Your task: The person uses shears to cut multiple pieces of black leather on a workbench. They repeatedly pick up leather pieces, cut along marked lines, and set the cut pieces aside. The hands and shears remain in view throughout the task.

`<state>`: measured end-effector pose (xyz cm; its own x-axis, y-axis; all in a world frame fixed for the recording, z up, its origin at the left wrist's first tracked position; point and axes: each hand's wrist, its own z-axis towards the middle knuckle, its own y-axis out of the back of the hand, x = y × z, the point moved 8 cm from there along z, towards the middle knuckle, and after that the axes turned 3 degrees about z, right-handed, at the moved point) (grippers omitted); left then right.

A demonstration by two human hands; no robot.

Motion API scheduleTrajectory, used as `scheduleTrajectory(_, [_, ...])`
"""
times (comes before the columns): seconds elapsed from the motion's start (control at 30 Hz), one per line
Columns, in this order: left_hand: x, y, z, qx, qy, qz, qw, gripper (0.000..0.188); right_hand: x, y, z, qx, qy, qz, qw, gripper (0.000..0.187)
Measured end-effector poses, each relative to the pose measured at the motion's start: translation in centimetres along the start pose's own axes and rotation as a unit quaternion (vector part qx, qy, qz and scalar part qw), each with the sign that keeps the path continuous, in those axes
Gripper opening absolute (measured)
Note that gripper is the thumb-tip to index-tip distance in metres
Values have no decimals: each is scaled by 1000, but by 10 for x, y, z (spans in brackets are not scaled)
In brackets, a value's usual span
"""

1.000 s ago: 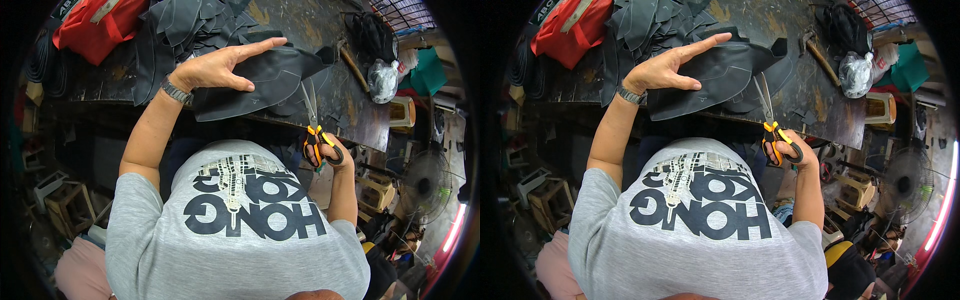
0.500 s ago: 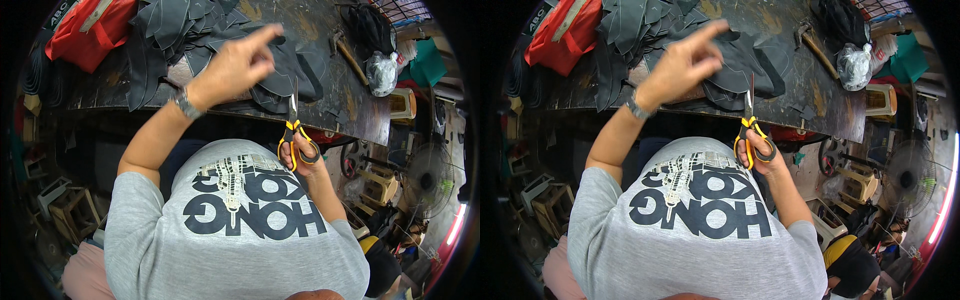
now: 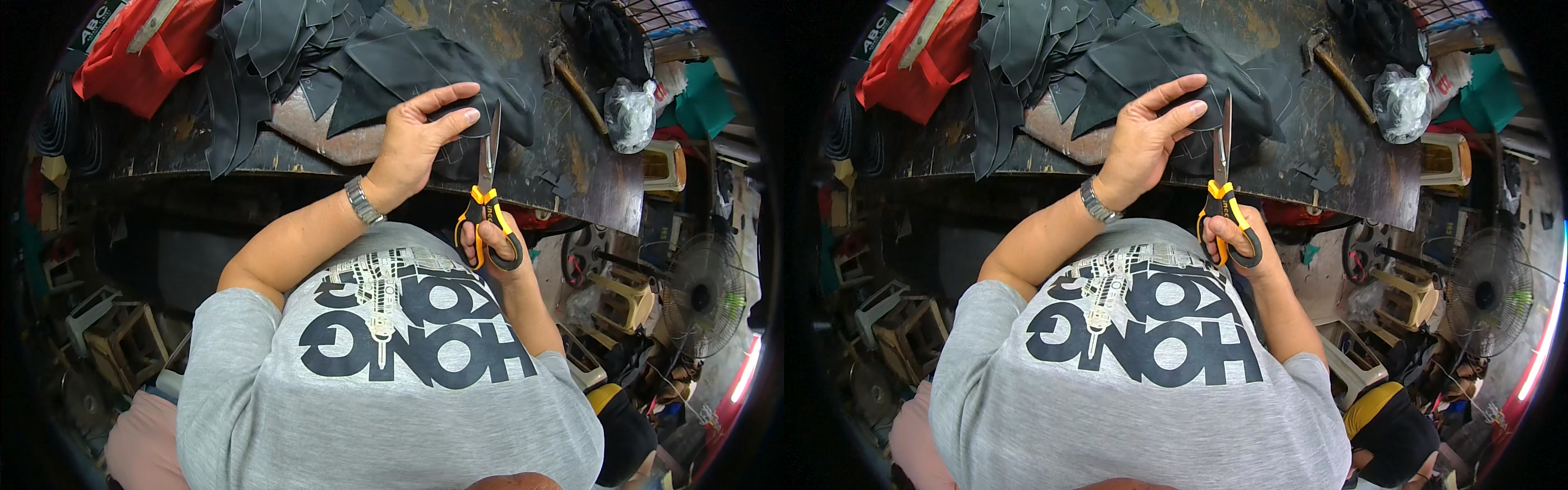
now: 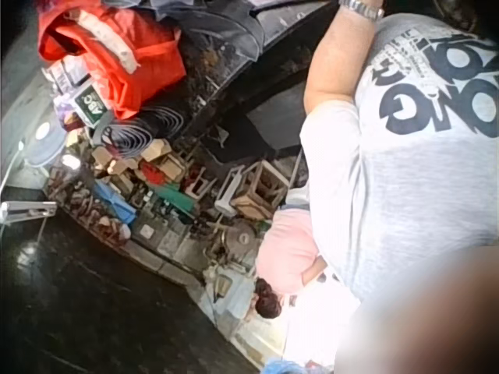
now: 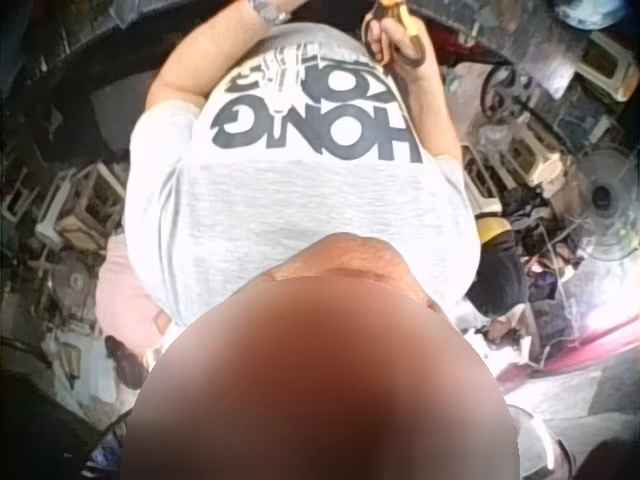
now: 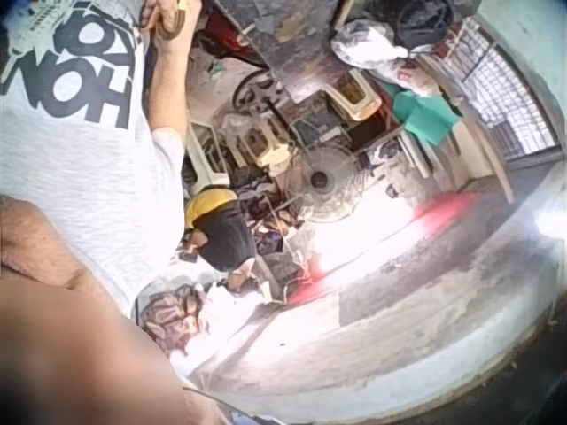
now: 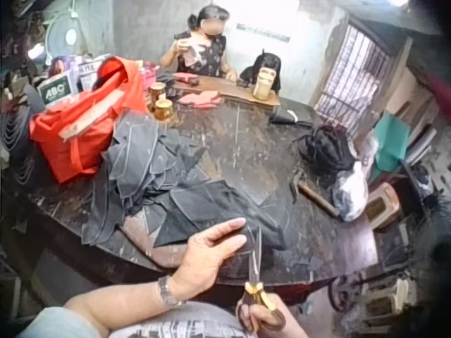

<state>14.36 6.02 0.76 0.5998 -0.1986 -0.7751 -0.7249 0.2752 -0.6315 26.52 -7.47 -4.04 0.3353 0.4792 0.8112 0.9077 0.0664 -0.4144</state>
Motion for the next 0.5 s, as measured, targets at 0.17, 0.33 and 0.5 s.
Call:
scheduleTrajectory(0.17, [-27,3,2,24,-89,197,976,30,16,13,0,-16,16,-128,992,47])
scheduleTrajectory(0.33, [-30,4,-6,28,-65,201,977,43,19,8,3,4,1,-148,989,54])
scheduleTrajectory(0.5, [-31,1,-8,23,-105,225,968,48,18,2,4,-13,16,-208,978,53])
